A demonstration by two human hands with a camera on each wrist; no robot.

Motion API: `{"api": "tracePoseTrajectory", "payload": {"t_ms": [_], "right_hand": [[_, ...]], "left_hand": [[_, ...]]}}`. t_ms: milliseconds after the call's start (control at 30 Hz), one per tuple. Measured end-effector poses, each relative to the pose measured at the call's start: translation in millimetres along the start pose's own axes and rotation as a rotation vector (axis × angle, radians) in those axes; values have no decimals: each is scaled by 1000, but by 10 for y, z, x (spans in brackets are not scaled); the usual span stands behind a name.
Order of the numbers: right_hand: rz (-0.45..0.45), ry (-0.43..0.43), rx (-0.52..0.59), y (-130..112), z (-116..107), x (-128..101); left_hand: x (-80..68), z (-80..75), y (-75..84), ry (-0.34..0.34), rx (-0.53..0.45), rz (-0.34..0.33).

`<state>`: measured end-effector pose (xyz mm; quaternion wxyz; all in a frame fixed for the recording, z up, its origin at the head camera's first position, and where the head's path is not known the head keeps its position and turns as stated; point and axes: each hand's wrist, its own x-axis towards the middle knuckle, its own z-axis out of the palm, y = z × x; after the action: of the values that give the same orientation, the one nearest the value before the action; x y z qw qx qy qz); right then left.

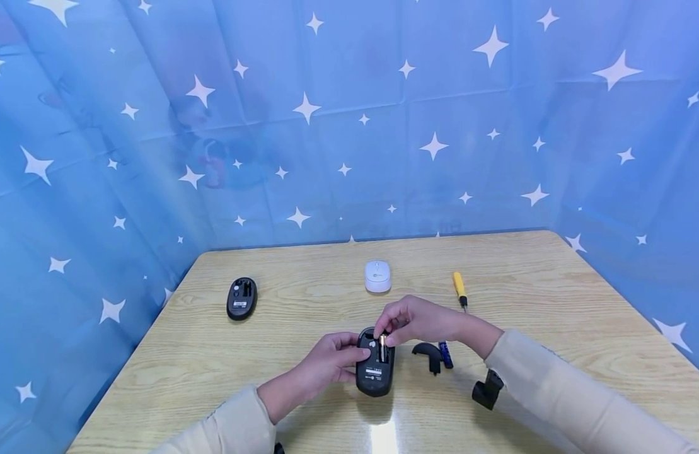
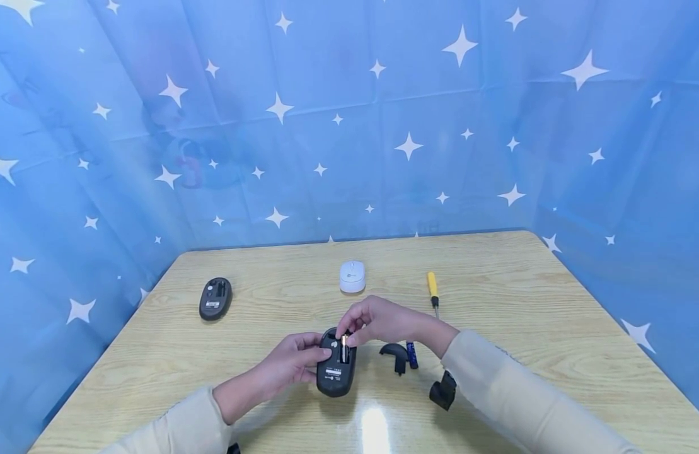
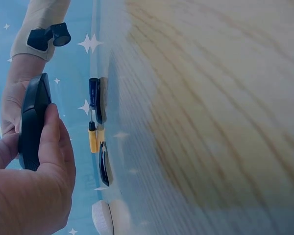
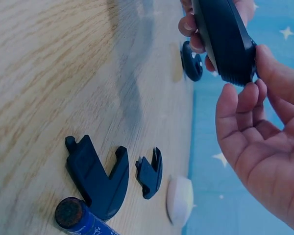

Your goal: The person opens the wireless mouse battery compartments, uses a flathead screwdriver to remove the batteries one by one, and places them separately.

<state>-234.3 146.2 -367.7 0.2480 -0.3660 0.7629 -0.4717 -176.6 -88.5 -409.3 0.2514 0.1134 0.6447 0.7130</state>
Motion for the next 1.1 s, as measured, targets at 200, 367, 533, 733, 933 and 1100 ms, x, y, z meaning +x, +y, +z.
{"api": "tracePoseTrajectory", "payload": {"t_ms": [200, 367, 533, 733, 933, 1100], "right_hand": [[11, -10, -18, -37, -17, 10], [20, -9, -12, -68, -30, 17], [28, 7, -22, -101, -54, 17], [43, 37, -26, -138, -123, 20], [95, 95, 43, -168, -213, -20], [120, 124, 144, -130, -294, -60]], "left_hand": [[0, 6, -2, 0, -2, 7], [0, 4, -5, -2, -1, 9], [-3, 11, -1, -4, -3, 11], [-18, 15, 9, 0, -8, 8], [-35, 8, 14, 7, -19, 22], [-50, 2, 25, 11, -15, 27]]}}
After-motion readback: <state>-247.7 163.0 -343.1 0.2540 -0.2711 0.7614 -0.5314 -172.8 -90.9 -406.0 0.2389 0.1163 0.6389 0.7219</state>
